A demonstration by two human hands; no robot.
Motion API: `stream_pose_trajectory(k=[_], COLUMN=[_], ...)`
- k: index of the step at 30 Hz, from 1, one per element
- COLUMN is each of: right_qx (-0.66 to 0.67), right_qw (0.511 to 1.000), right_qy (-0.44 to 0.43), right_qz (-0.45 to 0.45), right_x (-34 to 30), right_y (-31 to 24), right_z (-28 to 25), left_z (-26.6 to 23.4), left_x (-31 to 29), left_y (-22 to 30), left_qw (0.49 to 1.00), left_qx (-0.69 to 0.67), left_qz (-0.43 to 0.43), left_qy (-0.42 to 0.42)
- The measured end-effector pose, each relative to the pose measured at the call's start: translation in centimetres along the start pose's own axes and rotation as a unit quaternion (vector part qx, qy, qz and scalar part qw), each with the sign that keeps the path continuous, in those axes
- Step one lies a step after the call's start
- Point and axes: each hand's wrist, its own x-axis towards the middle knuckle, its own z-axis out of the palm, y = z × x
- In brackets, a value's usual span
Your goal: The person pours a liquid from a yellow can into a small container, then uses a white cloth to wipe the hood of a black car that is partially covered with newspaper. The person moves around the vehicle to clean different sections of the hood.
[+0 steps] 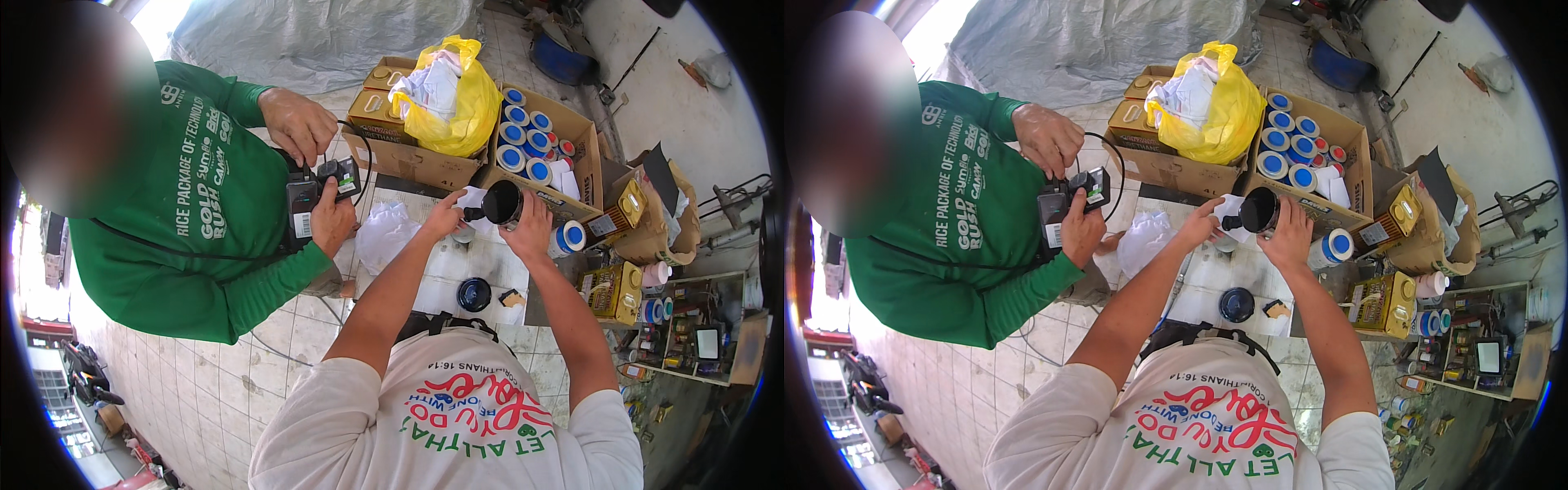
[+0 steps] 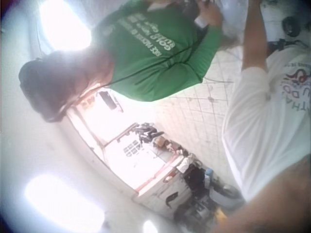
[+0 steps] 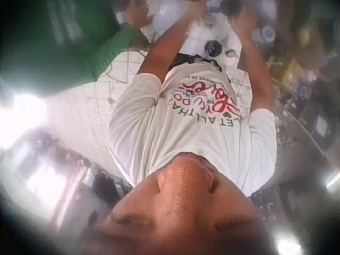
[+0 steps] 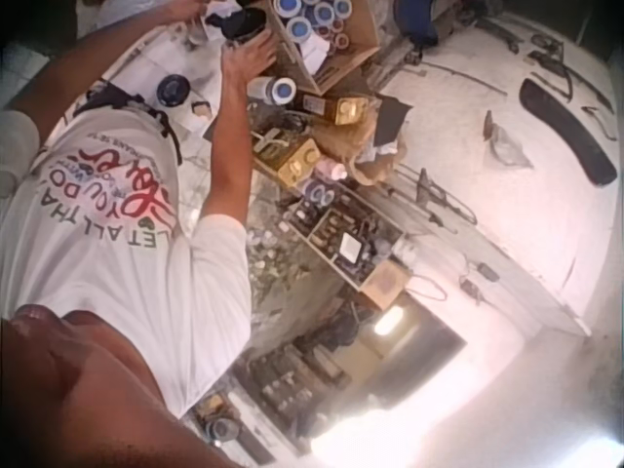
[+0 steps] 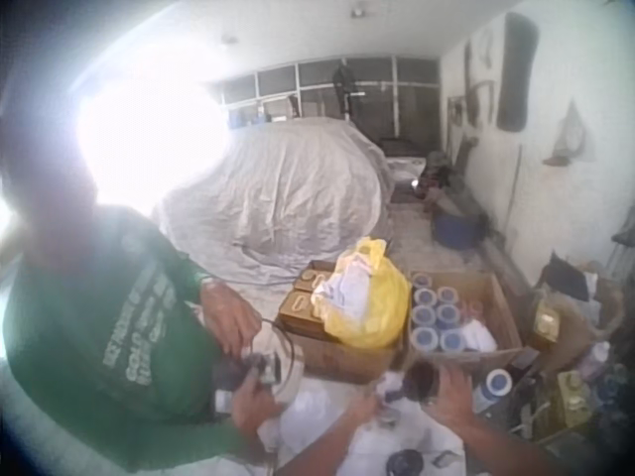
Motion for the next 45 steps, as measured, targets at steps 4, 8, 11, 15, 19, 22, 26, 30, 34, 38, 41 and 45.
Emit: stream_pose_trajectory(k=[4,8,11,15,19,22,26,30,34,38,41,45], right_qx=[-0.001,-0.01,0.023,-0.001,0.001,-0.004,-0.005,-0.002,-0.007,-0.008,0.0,0.002], right_qw=[1.0,1.0,1.0,1.0,1.0,1.0,1.0,1.0,0.999,0.999,0.999,0.999], right_qy=[-0.008,-0.006,-0.011,-0.006,-0.005,-0.002,0.001,0.0,0.006,0.01,0.009,0.013], right_qz=[0.001,0.007,0.011,0.007,-0.011,-0.016,-0.023,-0.027,-0.035,-0.04,-0.044,-0.042], right_x=[-0.1,-0.7,-0.6,-0.7,-0.1,-0.1,-0.1,0.2,0.3,0.5,0.7,0.7], right_y=[0.1,0.7,-0.2,0.9,0.4,0.9,1.0,0.5,0.5,0.7,0.4,0.4], right_z=[0.0,0.4,0.9,0.7,0.6,0.6,0.7,0.1,0.0,-0.2,-0.4,-0.6], left_z=[0.2,-0.2,-0.2,0.4,-0.4,0.1,0.1,0.1,0.4,1.0,0.7,0.8], left_x=[0.3,0.4,1.0,0.6,0.4,0.4,0.1,0.2,0.5,0.5,0.7,0.6], left_y=[-0.3,-1.5,-1.9,-0.6,-1.1,-0.7,-0.7,-0.7,-0.9,-0.6,-1.0,-0.8], left_qw=[1.0,1.0,1.0,1.0,1.0,0.999,1.0,1.0,1.0,0.999,0.999,0.999], left_qx=[-0.004,0.014,0.014,-0.006,-0.027,-0.034,-0.018,-0.014,0.0,0.017,0.028,0.025], left_qz=[-0.002,0.008,0.024,0.015,0.005,-0.005,0.005,0.016,0.015,0.011,0.013,0.01], left_qy=[-0.007,0.004,-0.005,0.011,0.009,0.0,-0.006,0.002,0.023,0.029,0.03,0.03])
